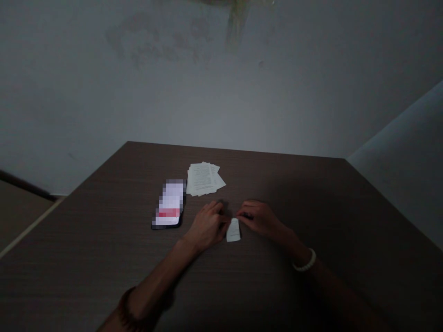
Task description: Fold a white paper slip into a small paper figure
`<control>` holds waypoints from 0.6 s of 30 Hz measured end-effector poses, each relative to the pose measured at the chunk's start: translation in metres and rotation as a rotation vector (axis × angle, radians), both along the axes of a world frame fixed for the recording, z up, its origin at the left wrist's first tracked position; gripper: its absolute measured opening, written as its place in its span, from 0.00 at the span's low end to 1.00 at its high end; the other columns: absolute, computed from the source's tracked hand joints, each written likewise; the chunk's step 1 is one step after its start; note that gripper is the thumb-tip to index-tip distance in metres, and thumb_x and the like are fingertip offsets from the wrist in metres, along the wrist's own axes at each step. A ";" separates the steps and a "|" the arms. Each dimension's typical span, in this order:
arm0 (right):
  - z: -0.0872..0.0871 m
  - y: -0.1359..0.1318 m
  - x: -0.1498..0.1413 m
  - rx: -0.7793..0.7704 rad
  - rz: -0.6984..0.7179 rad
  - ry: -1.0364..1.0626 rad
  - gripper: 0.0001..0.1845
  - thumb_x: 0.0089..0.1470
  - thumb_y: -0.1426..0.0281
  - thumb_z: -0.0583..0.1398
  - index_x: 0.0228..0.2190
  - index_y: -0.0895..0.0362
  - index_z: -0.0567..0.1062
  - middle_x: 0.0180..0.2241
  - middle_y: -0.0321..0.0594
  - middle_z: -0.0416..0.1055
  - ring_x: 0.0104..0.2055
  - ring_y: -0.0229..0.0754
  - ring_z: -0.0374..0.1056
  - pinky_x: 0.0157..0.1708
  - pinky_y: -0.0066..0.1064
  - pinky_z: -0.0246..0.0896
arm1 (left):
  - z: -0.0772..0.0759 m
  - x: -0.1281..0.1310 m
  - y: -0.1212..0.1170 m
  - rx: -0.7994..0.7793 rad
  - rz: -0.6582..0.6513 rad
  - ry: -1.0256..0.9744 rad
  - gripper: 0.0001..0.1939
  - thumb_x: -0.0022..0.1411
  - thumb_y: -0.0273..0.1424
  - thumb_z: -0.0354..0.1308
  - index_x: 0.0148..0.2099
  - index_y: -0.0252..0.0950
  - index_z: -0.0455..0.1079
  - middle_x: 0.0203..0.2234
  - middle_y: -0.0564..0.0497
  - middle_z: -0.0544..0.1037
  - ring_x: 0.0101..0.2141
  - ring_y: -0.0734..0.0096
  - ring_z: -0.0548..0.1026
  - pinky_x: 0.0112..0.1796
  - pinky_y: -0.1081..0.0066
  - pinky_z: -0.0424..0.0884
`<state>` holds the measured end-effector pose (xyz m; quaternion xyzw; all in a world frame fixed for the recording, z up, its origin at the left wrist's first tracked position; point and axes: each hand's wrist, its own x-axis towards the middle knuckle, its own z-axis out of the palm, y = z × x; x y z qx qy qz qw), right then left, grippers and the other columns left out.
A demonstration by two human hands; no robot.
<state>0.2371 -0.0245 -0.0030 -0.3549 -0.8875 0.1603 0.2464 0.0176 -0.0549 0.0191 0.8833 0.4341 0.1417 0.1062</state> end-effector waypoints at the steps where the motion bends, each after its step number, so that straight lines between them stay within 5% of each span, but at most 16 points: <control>1: 0.000 0.001 0.001 -0.001 0.006 -0.006 0.01 0.56 0.73 0.64 0.31 0.57 0.77 0.30 0.37 0.72 0.33 0.38 0.68 0.33 0.27 0.59 | 0.000 0.000 0.000 0.003 0.003 0.002 0.11 0.65 0.32 0.55 0.36 0.40 0.79 0.33 0.47 0.69 0.40 0.60 0.67 0.39 0.63 0.64; 18: -0.001 -0.003 0.006 -0.046 0.026 -0.007 0.03 0.54 0.71 0.65 0.33 0.56 0.77 0.32 0.37 0.73 0.33 0.38 0.69 0.33 0.27 0.59 | 0.003 0.002 -0.002 -0.026 0.040 0.029 0.10 0.64 0.31 0.56 0.35 0.40 0.79 0.33 0.46 0.70 0.39 0.60 0.67 0.38 0.64 0.64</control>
